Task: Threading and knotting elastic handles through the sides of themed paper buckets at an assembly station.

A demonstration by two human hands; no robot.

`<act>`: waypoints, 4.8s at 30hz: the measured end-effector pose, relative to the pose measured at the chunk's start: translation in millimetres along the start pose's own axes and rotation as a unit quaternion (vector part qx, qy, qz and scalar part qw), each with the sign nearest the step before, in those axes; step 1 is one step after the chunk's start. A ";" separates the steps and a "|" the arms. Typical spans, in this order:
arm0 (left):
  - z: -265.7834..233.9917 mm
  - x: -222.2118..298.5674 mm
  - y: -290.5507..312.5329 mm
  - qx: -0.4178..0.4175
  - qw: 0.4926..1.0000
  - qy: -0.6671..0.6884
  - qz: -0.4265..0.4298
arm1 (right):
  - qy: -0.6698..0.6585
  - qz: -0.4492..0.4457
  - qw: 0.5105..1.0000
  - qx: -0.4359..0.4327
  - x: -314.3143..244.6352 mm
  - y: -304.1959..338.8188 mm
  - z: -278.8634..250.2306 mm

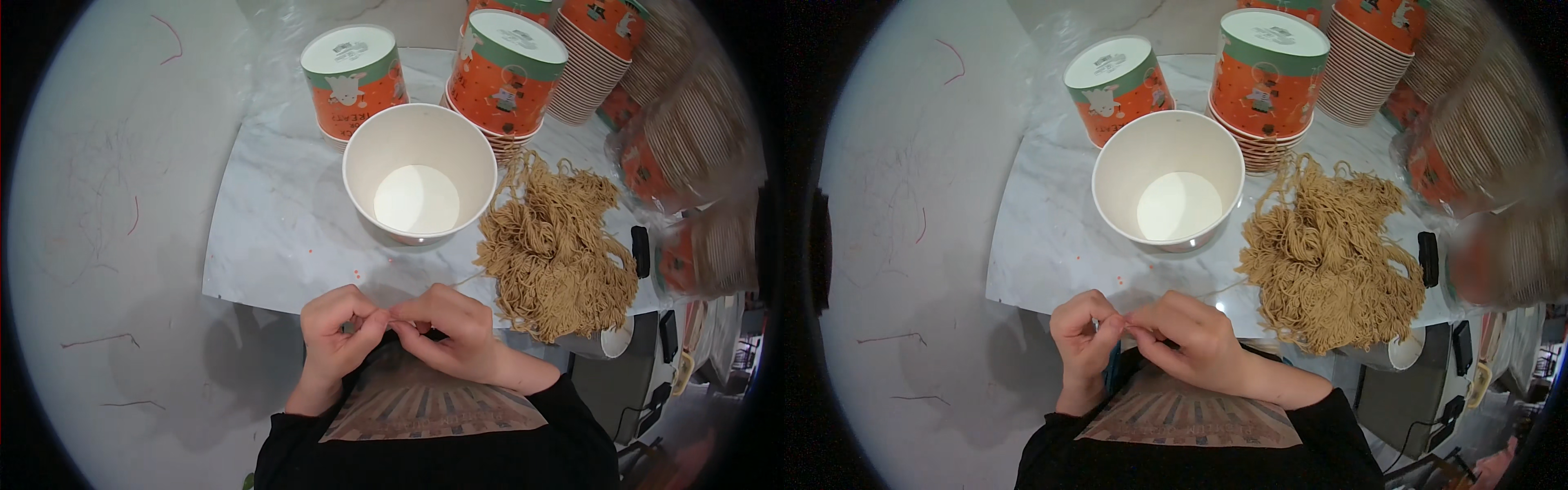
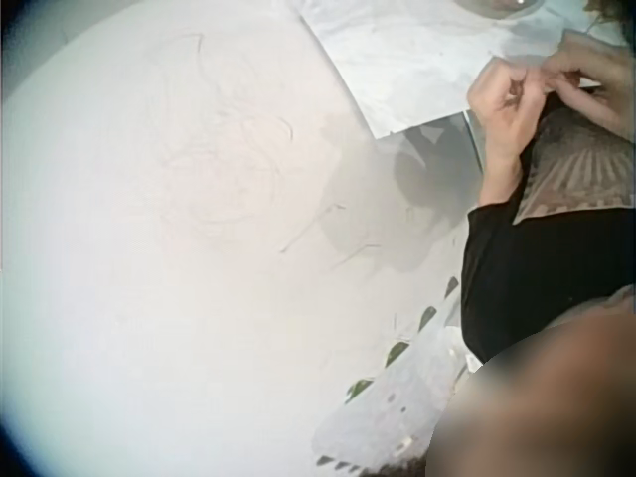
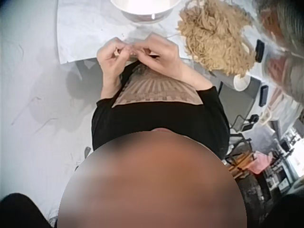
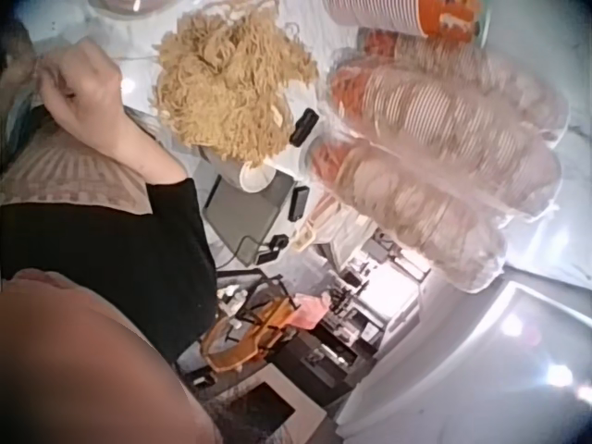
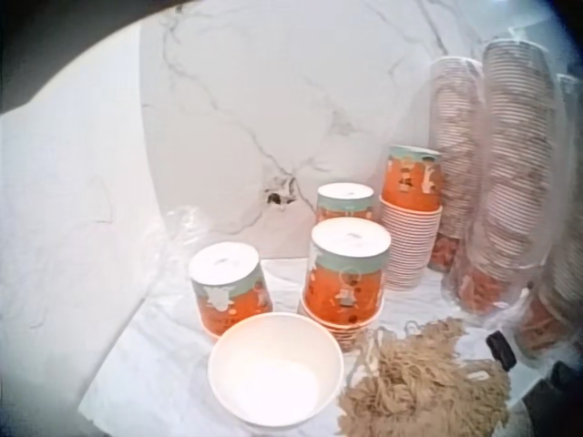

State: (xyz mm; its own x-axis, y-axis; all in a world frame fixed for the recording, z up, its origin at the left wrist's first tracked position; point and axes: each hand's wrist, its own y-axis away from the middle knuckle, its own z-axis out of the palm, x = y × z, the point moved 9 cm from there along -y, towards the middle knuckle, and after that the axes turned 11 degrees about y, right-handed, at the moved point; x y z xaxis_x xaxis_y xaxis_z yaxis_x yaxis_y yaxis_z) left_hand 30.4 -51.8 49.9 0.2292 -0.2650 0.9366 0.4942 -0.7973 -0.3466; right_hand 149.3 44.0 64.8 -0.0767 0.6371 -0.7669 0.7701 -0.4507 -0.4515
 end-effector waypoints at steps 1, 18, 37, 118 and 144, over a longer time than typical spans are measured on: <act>1.1 0.2 -0.9 -0.001 1.000 0.000 0.000 | 0.005 -0.015 1.000 0.009 -1.0 1.7 -1.2; 57.2 47.6 -72.5 -0.186 0.893 -0.385 0.138 | 0.070 -0.018 0.991 0.108 18.9 -1.0 -51.6; 30.9 8.4 -35.3 0.017 0.979 0.195 -0.058 | 0.177 -0.172 0.962 0.115 -18.2 -1.8 -41.5; 41.7 -85.6 -25.1 0.156 0.841 0.464 -0.229 | 0.120 -0.014 0.992 0.033 6.3 -2.8 -47.9; 49.8 -69.9 -16.3 0.044 0.924 0.364 -0.108 | 0.274 -0.063 0.959 0.040 -10.1 -26.7 -50.6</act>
State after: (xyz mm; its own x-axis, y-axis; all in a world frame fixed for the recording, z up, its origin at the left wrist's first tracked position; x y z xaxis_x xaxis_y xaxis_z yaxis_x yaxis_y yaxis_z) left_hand 48.1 6.7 -12.6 -0.4914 -0.4259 0.7597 0.5367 -0.8351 -0.1210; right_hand 161.6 81.3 107.7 0.1953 0.9131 -0.3580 0.7235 -0.3806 -0.5759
